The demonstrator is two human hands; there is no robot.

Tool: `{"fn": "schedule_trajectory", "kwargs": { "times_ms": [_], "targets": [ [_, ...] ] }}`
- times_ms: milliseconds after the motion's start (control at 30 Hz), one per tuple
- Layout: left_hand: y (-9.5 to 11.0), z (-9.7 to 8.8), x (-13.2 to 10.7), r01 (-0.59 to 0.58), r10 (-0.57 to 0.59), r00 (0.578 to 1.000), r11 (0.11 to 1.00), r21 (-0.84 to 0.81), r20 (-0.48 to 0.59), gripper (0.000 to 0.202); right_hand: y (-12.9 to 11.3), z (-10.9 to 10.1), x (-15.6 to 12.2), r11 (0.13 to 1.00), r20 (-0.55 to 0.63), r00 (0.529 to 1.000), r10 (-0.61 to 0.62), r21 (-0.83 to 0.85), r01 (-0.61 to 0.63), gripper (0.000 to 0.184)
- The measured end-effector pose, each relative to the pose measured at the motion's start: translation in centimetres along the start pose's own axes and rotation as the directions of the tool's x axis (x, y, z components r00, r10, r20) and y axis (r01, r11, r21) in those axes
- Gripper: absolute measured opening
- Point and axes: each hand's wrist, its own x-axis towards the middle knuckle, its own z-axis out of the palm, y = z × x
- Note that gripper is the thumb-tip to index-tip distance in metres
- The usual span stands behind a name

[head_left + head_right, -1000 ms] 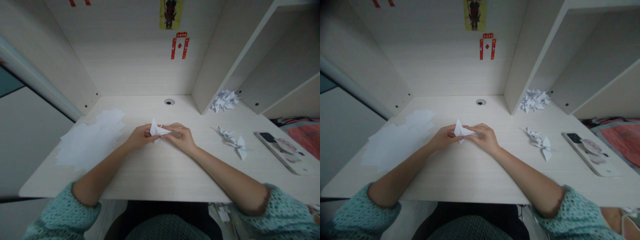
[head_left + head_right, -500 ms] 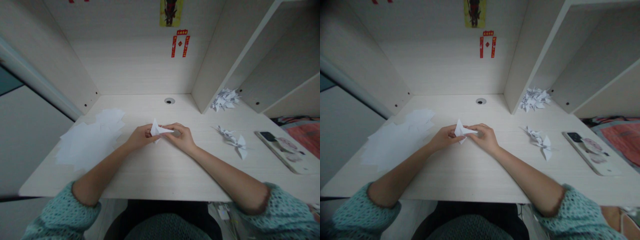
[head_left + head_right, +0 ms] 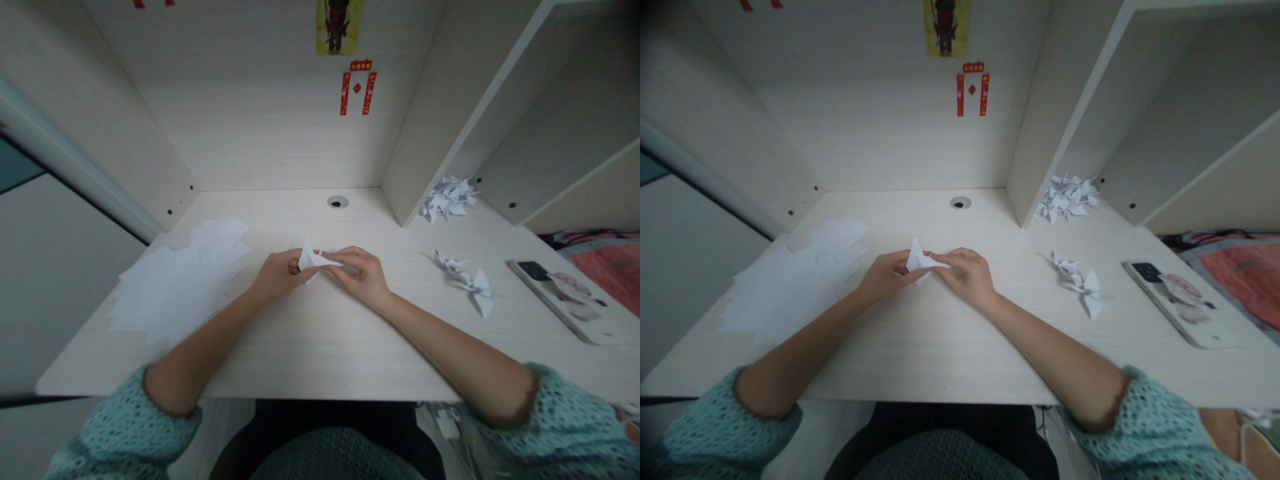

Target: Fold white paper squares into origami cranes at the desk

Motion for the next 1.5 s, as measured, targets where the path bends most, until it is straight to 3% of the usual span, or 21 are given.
{"fn": "schedule_trajectory", "kwargs": {
  "times_ms": [233,433,633,1167,1333,1500],
  "targets": [
    [-0.9,-0.1,0.0,-0.104,0.121,0.991,0.971,0.216,-0.063,0.037,0.1,0.0,-0.1,0.998,0.016,1.000,-0.023,-0.052,0.023,0.021],
    [-1.2,0.0,0.3,-0.009,0.008,1.000,0.999,-0.035,-0.025,0.042,-0.1,-0.2,0.1,0.999,0.020,0.999,-0.026,-0.034,0.027,0.023],
    [-0.9,-0.2,0.6,0.108,-0.110,0.994,0.968,-0.227,0.001,0.052,0.1,-0.3,0.1,0.999,-0.005,1.000,0.031,0.033,-0.031,0.022],
    [-1.0,-0.5,0.8,0.134,-0.143,0.990,0.952,-0.276,-0.012,0.054,-0.1,-0.4,0.2,0.996,0.046,0.998,-0.041,0.085,0.037,0.036],
    [-1.1,-0.9,1.2,0.114,-0.147,0.987,0.930,-0.350,-0.070,0.054,-0.3,-0.5,0.4,0.986,-0.016,0.994,0.106,0.131,-0.103,0.042],
    [-1.3,-0.5,1.2,0.171,-0.172,0.984,0.904,-0.392,0.032,0.055,0.7,0.5,0.4,0.917,0.060,0.947,0.315,0.237,-0.320,0.030]
  ]
}}
